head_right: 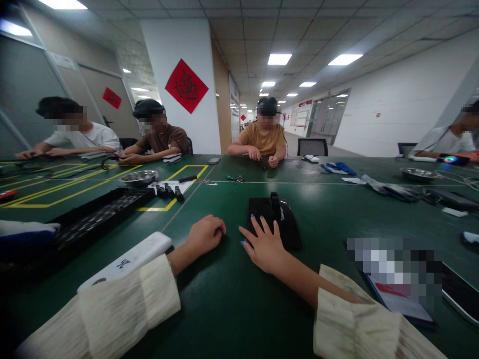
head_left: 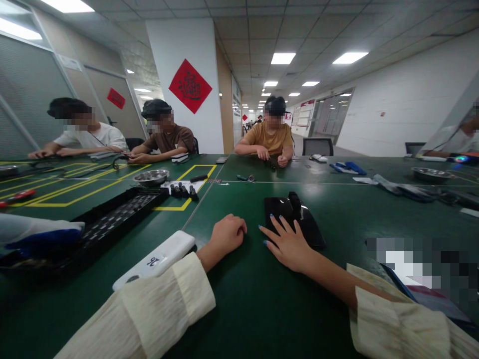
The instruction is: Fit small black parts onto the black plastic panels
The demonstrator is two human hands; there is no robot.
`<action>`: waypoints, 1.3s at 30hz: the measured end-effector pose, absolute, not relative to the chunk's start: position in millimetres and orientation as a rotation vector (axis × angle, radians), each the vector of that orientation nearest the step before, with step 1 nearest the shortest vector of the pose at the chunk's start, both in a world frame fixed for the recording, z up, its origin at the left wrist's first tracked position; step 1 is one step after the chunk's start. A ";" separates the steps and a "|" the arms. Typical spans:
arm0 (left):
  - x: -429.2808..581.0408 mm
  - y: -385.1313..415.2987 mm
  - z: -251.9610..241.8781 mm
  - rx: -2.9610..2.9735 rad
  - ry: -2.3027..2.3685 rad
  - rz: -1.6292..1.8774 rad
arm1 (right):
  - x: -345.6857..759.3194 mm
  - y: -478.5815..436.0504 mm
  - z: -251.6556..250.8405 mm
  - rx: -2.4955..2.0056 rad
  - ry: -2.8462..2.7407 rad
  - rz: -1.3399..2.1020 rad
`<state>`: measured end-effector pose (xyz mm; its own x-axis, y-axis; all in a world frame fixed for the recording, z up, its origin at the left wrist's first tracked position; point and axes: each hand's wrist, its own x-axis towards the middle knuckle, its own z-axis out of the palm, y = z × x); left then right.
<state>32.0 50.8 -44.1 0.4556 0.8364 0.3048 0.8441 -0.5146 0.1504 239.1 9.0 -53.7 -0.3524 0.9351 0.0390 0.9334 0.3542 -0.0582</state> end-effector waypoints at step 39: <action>28.7 49.8 -43.8 -2.719 -1.450 -0.584 | 392.9 84.2 -55.6 -2.515 -1.878 0.184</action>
